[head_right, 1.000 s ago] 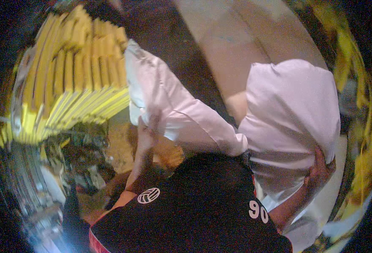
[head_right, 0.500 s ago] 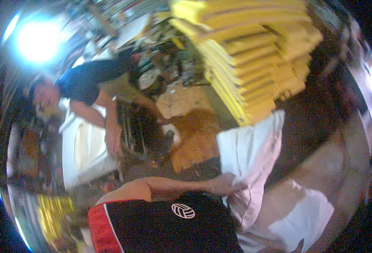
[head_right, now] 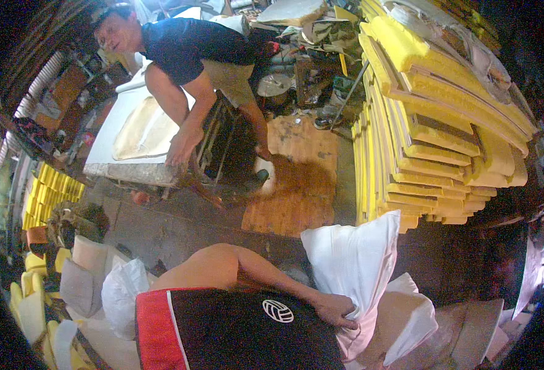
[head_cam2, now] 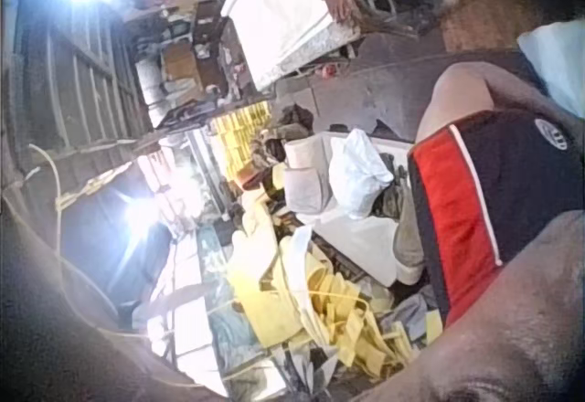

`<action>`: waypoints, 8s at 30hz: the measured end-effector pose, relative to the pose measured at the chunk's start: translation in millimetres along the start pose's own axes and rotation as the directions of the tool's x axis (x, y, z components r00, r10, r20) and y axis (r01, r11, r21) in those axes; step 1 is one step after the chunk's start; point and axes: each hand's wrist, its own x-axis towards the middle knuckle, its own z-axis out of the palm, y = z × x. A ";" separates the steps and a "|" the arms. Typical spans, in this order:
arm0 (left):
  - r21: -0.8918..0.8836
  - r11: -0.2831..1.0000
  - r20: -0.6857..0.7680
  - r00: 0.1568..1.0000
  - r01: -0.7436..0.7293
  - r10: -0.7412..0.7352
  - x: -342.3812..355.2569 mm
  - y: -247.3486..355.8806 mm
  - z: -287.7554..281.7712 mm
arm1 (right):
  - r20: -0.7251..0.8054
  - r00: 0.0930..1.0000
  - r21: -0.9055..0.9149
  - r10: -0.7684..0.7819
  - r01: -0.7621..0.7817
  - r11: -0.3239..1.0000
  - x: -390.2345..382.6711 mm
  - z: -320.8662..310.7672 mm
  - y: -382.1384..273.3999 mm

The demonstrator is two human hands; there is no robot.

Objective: The person picks up a white fabric bundle from a sofa, carries it to a workbench, and uses red-handled scissors to cut the fabric. The person handles the bundle and scissors throughout the process.

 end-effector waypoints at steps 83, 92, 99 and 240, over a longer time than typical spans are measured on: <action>-0.055 0.929 0.349 0.879 0.365 -0.324 484.6 -81.5 12.0 | -0.277 0.738 0.117 0.616 -0.610 0.784 167.0 73.4 213.5; 0.276 0.948 0.483 0.830 0.157 -0.278 578.5 -80.7 0.5 | -0.277 0.589 0.225 0.759 -0.729 0.647 193.3 72.8 170.8; -0.164 0.983 0.317 0.948 0.087 -0.031 622.2 -162.6 9.1 | -0.270 0.594 0.351 0.758 -0.672 0.652 193.8 89.3 107.7; 0.341 0.896 0.919 -0.102 -0.285 -0.382 1063.3 70.4 209.0 | 0.133 -0.337 0.983 0.932 -0.074 -0.167 527.0 23.5 -212.2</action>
